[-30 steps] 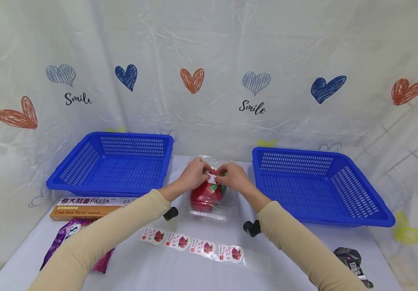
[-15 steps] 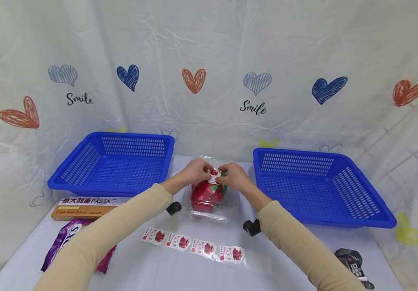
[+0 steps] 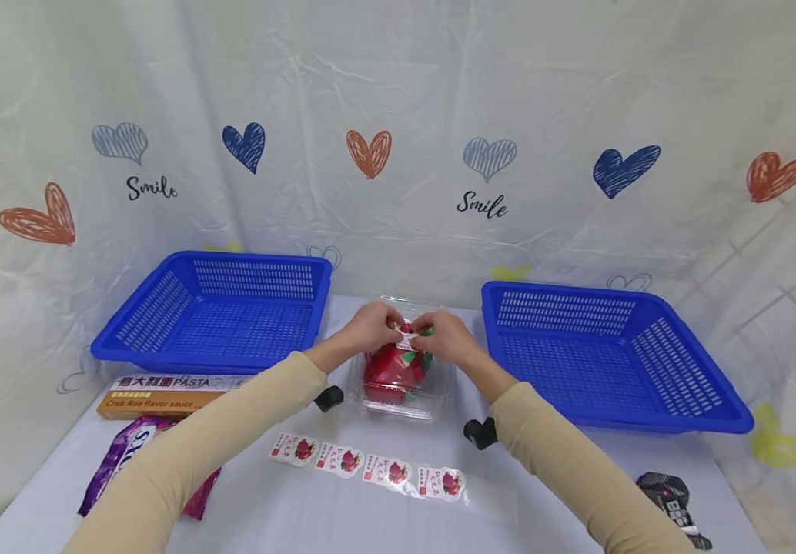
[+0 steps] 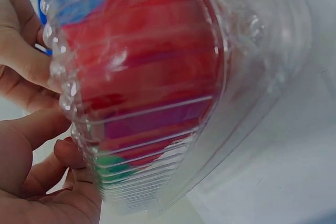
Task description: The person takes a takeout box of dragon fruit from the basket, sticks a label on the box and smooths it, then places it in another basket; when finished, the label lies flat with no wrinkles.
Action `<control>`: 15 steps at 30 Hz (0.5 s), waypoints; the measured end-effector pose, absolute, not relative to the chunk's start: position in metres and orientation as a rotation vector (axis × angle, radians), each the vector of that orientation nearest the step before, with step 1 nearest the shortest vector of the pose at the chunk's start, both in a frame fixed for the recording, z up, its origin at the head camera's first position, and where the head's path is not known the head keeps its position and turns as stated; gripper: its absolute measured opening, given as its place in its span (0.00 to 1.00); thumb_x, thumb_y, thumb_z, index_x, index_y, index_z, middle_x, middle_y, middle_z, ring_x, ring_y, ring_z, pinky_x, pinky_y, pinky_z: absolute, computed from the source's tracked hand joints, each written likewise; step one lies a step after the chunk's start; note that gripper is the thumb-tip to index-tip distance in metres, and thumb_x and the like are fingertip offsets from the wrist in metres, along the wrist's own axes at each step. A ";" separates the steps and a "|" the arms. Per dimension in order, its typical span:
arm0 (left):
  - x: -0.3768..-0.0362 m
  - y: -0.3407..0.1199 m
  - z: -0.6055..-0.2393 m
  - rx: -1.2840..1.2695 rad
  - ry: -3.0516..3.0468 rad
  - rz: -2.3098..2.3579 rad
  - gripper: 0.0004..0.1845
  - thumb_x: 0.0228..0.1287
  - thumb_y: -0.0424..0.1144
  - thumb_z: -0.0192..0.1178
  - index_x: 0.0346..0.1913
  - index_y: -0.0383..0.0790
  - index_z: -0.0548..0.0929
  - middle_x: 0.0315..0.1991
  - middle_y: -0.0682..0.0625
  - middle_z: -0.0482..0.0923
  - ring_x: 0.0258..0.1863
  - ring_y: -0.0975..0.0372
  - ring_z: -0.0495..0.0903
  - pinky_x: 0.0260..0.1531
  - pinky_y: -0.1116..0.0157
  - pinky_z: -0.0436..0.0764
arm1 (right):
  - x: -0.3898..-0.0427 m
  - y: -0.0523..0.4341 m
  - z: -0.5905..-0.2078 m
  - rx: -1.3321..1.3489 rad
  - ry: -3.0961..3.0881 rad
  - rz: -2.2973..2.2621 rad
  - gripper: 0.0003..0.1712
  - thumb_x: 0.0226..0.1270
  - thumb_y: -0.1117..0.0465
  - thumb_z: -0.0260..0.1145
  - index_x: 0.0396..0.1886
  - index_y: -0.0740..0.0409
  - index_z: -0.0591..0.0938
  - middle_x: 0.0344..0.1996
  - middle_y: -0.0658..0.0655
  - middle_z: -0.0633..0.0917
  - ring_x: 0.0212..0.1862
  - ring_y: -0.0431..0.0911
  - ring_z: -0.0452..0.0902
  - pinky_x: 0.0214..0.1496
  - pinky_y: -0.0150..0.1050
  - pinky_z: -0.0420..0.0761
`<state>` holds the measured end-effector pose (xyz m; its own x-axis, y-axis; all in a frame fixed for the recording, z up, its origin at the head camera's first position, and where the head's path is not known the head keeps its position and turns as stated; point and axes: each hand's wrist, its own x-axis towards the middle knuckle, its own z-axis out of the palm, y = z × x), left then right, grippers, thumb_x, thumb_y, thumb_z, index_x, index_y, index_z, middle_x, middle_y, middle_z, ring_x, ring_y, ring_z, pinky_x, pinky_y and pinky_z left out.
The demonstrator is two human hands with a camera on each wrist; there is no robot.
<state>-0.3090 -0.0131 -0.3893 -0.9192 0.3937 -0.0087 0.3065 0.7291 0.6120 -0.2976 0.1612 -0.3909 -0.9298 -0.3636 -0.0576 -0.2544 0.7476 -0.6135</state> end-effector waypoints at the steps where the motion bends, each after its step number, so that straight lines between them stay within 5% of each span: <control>1: -0.309 -0.013 -0.389 0.569 2.787 0.945 0.15 0.62 0.32 0.64 0.50 0.31 0.85 0.34 0.46 0.79 0.31 0.62 0.71 0.26 0.73 0.73 | -0.298 0.161 -0.391 -0.508 2.780 -0.917 0.18 0.65 0.61 0.68 0.53 0.63 0.83 0.45 0.61 0.84 0.45 0.53 0.80 0.45 0.45 0.83; 15: -0.309 -0.011 -0.384 0.607 2.714 0.871 0.17 0.64 0.35 0.63 0.55 0.36 0.84 0.42 0.45 0.85 0.31 0.63 0.74 0.26 0.73 0.74 | -0.296 0.162 -0.385 -0.677 2.789 -0.768 0.23 0.68 0.63 0.65 0.60 0.68 0.78 0.49 0.67 0.77 0.50 0.59 0.72 0.45 0.47 0.78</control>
